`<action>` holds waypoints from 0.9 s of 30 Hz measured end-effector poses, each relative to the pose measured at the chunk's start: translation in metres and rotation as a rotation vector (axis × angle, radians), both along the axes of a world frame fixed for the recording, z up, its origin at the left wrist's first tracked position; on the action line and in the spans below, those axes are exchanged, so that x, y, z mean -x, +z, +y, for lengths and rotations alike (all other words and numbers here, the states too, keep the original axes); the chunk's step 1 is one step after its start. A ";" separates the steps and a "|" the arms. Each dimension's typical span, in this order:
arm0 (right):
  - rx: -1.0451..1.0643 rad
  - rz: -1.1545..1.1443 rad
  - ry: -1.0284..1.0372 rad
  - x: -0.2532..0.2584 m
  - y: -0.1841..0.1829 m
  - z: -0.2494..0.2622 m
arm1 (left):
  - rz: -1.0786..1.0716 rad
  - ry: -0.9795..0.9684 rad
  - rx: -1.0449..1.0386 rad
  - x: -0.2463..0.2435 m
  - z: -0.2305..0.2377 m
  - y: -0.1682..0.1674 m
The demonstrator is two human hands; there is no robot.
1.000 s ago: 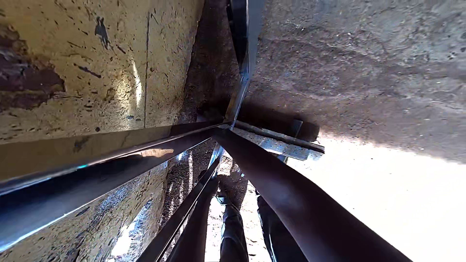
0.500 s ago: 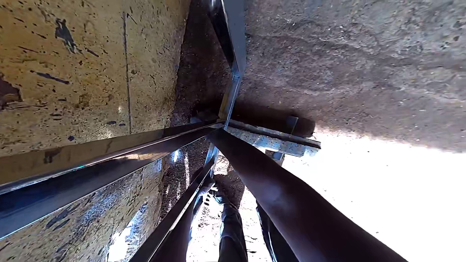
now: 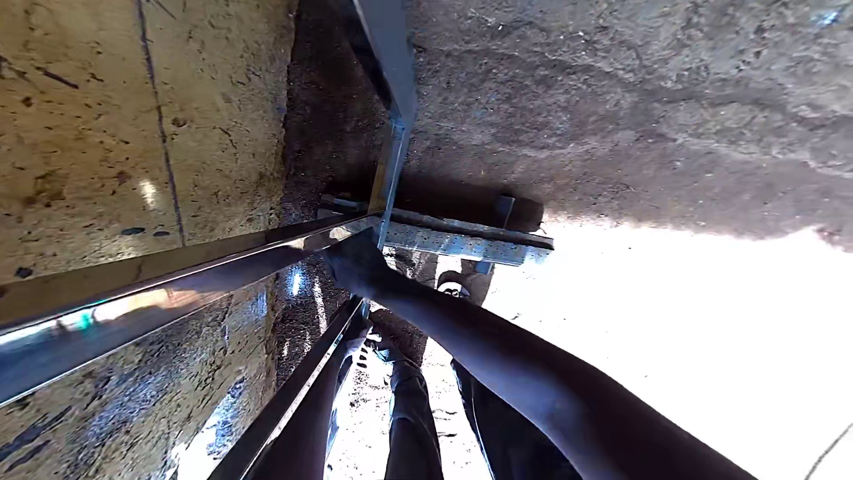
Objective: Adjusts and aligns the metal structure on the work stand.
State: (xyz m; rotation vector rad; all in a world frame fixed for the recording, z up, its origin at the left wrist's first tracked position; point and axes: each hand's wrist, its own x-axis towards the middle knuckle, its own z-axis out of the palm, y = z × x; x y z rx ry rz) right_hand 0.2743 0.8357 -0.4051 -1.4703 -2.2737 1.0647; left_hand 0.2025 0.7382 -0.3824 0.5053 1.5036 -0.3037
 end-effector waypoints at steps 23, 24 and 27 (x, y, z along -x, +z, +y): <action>0.474 -0.102 -0.169 -0.111 -0.075 0.042 | 0.101 -0.132 -0.206 0.013 -0.023 -0.033; 0.482 -0.123 -0.149 -0.108 -0.073 0.046 | 0.092 -0.137 -0.193 0.011 -0.021 -0.031; 0.460 -0.144 -0.195 -0.099 -0.073 0.048 | 0.054 -0.136 -0.187 0.012 -0.019 -0.030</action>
